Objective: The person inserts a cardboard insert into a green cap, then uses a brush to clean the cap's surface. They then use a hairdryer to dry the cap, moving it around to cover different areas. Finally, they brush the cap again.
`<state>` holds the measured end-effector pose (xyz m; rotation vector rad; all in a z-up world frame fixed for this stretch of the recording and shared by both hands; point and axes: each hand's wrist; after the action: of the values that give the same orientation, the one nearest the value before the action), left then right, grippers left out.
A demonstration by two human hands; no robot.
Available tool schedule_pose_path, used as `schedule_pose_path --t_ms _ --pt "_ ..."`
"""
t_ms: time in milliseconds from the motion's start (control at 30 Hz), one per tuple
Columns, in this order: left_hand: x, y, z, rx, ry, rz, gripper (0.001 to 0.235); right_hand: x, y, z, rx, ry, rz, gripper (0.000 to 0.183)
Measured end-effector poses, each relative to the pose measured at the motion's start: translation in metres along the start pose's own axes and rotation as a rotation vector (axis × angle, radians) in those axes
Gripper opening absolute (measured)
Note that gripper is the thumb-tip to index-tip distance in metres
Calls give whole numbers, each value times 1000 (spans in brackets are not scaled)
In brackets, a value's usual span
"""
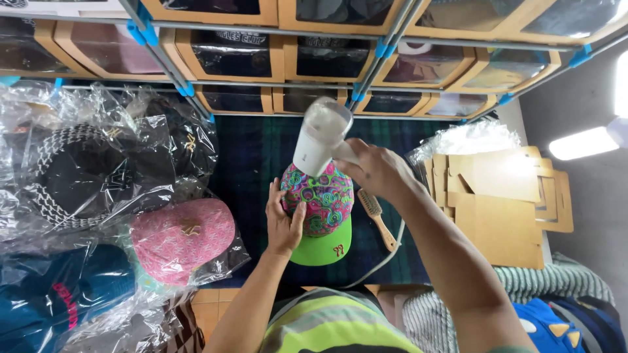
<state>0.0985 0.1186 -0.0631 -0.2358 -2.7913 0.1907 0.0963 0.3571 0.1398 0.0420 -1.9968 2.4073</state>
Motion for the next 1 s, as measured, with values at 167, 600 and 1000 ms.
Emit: schedule_pose_path --t_ms 167,600,1000 --pt "4 1 -3 -49 -7 12 67 -28 -18 -6 52 -4 79 53" --pt "18 -4 -5 -160 -96 105 72 -69 85 -117 824 834 353 62" --pt "28 -9 -8 -186 -130 165 77 -118 50 -46 830 740 89 57"
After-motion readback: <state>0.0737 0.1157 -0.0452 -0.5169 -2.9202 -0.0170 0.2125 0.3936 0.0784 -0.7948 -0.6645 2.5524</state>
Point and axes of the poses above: each hand's wrist, its own x-axis towards the middle knuckle, its own y-axis out of the palm, z = x × y, and after that the axes turned 15 degrees about -x, right-handed
